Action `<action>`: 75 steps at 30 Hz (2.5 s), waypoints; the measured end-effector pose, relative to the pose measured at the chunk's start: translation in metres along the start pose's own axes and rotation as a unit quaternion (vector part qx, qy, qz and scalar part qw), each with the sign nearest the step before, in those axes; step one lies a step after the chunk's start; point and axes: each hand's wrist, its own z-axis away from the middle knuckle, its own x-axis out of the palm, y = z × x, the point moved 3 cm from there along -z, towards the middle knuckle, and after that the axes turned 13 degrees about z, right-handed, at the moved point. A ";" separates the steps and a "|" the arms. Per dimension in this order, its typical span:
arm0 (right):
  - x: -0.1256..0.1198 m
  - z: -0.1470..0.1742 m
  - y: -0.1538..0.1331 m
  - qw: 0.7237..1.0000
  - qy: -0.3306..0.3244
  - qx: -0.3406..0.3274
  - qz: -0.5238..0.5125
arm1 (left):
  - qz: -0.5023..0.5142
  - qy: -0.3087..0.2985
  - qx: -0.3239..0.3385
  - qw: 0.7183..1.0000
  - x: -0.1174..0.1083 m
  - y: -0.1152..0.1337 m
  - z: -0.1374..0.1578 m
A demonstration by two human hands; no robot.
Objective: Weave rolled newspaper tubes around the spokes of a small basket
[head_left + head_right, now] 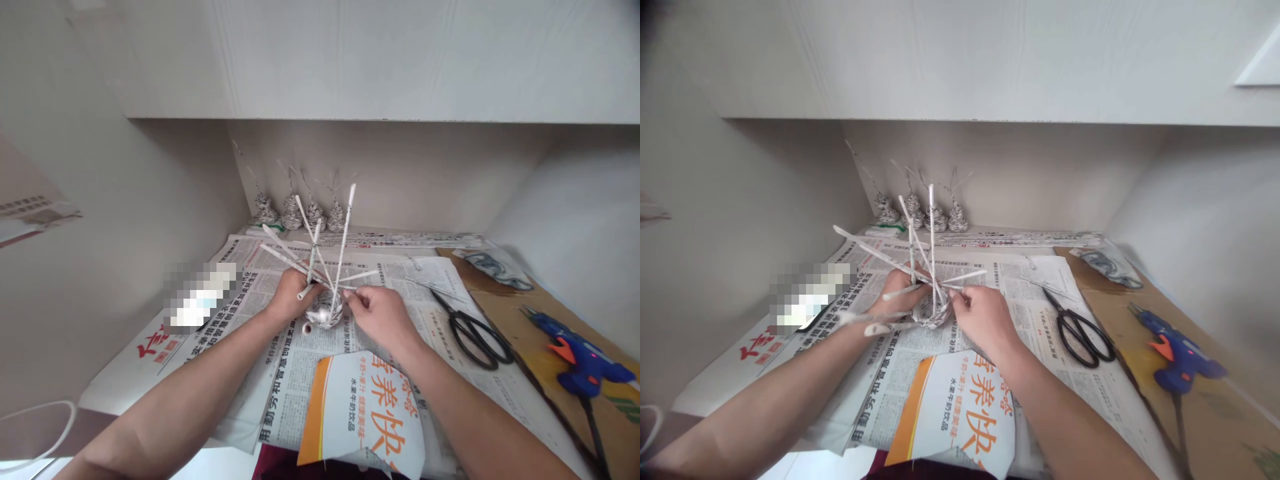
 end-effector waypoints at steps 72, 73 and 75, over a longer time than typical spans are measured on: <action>-0.003 -0.010 0.008 0.961 -0.019 -0.097 0.259 | -0.014 -0.113 -0.150 0.982 0.005 0.007 0.006; -0.004 -0.010 0.008 0.961 -0.020 -0.096 0.259 | -0.011 -0.113 -0.150 0.982 0.004 0.007 0.006; -0.004 -0.010 0.007 0.958 -0.020 -0.097 0.269 | -0.004 -0.112 -0.149 0.983 0.004 0.008 0.005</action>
